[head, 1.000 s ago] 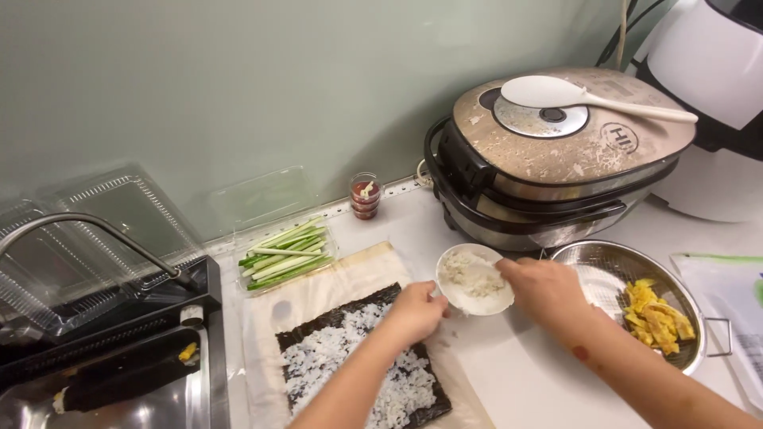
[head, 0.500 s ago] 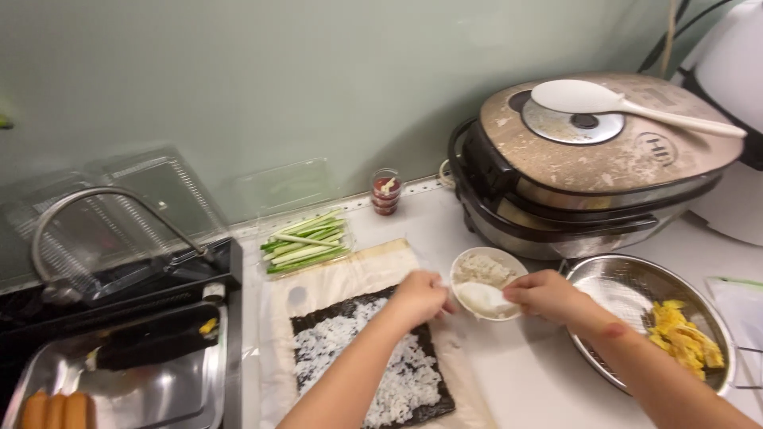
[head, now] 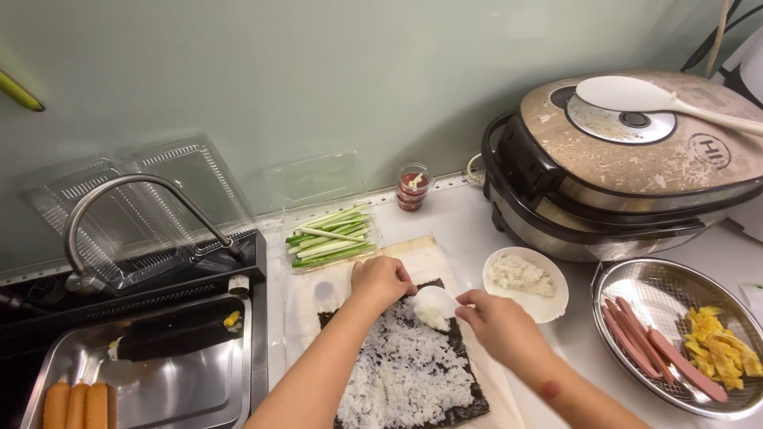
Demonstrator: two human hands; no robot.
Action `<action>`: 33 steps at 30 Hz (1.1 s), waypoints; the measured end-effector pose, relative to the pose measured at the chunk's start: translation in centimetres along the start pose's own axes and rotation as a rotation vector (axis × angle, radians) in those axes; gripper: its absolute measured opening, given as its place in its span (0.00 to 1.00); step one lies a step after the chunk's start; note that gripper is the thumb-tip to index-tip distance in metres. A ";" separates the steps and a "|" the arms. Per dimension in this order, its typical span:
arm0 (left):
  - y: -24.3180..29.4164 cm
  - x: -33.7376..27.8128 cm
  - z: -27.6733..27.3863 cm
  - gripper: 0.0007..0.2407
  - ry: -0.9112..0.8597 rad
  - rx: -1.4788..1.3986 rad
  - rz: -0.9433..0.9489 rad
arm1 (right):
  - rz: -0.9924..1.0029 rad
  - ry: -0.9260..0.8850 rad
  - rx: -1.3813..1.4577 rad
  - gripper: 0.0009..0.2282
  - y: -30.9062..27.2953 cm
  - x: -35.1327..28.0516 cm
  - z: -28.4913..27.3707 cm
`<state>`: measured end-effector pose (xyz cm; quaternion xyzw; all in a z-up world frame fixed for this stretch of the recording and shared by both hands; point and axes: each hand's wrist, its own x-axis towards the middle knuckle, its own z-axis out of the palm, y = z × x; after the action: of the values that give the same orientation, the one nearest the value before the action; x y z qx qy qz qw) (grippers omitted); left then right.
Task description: Making sushi rolls by spreading rice on seaweed and adding ingredients like cucumbers and sausages.
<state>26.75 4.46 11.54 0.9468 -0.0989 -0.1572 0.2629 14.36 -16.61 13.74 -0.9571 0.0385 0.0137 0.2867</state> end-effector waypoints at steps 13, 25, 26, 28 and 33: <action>0.1 0.7 -0.3 0.07 -0.030 0.013 0.015 | 0.259 -0.049 -0.331 0.15 -5.5 -0.7 -0.7; 0.8 1.7 -0.6 0.10 -0.121 0.123 -0.059 | 0.482 -0.269 -0.026 0.19 2.5 -3.0 1.0; 0.6 1.8 -0.4 0.09 -0.118 0.121 -0.054 | 0.471 -0.296 -0.013 0.19 3.3 -3.5 1.1; 0.4 1.8 -0.4 0.09 -0.114 0.119 -0.049 | 0.460 -0.322 -0.001 0.19 3.1 -3.9 -0.1; 0.5 1.6 -0.4 0.10 -0.104 0.098 -0.039 | 0.452 -0.261 0.031 0.18 0.7 -3.6 -1.9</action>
<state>28.38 3.80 11.76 0.9508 -0.1015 -0.2061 0.2076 10.73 -17.98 15.16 -0.9098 0.2144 0.2003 0.2937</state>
